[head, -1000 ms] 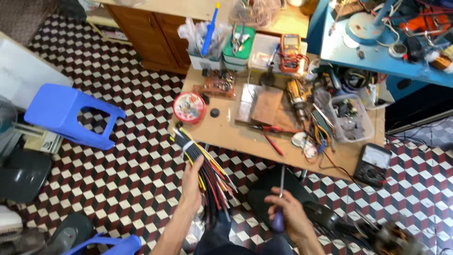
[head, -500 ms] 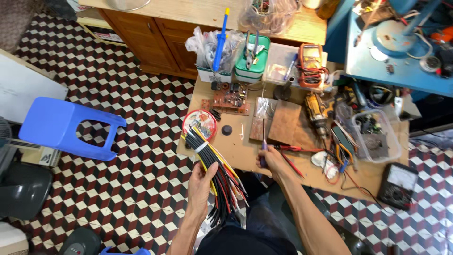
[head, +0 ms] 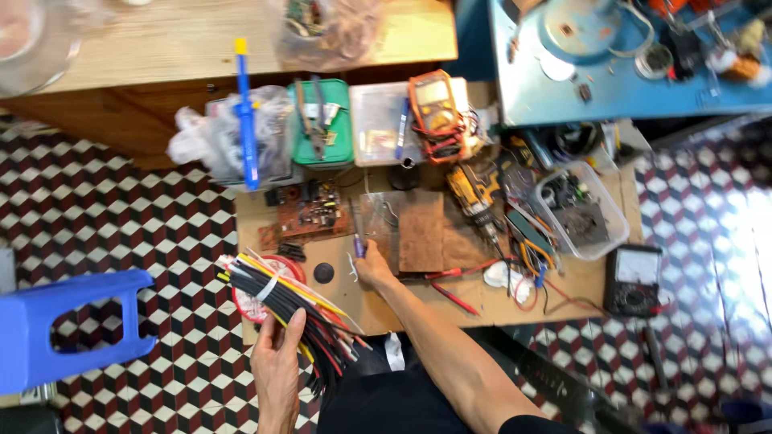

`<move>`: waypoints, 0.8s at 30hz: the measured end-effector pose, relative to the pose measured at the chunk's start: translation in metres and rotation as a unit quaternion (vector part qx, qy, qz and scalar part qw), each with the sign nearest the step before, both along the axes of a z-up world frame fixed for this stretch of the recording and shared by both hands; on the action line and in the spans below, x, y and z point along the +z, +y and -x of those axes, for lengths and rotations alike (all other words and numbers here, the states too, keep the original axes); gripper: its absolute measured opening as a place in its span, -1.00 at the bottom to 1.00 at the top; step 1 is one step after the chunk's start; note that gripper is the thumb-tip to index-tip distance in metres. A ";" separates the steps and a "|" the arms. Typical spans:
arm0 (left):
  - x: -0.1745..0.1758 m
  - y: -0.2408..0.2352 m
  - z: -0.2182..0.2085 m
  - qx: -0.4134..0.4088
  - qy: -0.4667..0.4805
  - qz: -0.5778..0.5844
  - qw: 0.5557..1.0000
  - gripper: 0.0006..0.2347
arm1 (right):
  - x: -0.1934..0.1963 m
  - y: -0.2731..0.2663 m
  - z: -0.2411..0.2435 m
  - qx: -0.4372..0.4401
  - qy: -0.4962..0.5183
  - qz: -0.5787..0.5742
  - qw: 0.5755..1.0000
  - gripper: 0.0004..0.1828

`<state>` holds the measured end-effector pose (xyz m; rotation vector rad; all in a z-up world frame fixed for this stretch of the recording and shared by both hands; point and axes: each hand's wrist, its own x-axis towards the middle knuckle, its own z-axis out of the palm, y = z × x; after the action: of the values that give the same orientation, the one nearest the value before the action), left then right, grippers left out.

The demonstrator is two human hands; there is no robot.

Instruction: The person strips insulation from multiple colored wires using wire cutters and then uses a multimeter to test continuity on the wires of a disassembled motor. The person handles the wires and probes throughout the clip.

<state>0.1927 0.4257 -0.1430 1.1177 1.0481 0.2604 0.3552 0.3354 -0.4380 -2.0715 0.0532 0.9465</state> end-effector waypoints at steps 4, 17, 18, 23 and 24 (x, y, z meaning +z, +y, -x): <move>-0.017 0.007 -0.037 -0.121 0.006 -0.008 0.993 -0.62 | 0.031 -0.045 0.034 0.032 -0.123 -0.032 0.991 -0.34; -0.208 -0.045 -0.178 -0.215 0.023 0.241 0.946 -0.77 | 0.129 -0.316 0.054 -0.329 -0.242 0.190 0.893 -0.74; -0.217 -0.045 -0.184 -0.237 0.049 0.229 0.943 -0.77 | 0.130 -0.323 0.036 -0.326 -0.279 0.189 0.883 -0.76; -0.203 -0.050 -0.192 -0.304 0.156 0.086 0.936 -0.77 | 0.120 -0.327 -0.059 -0.273 -0.367 0.195 0.867 -0.58; -0.191 -0.051 -0.191 -0.324 0.144 0.029 0.934 -0.76 | 0.117 -0.324 -0.066 -0.269 -0.355 0.232 0.865 -0.59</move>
<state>0.3840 0.3750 -0.3341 1.4106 0.8734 -0.4723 0.4216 0.0112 -0.3211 -2.5199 0.4812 -0.2254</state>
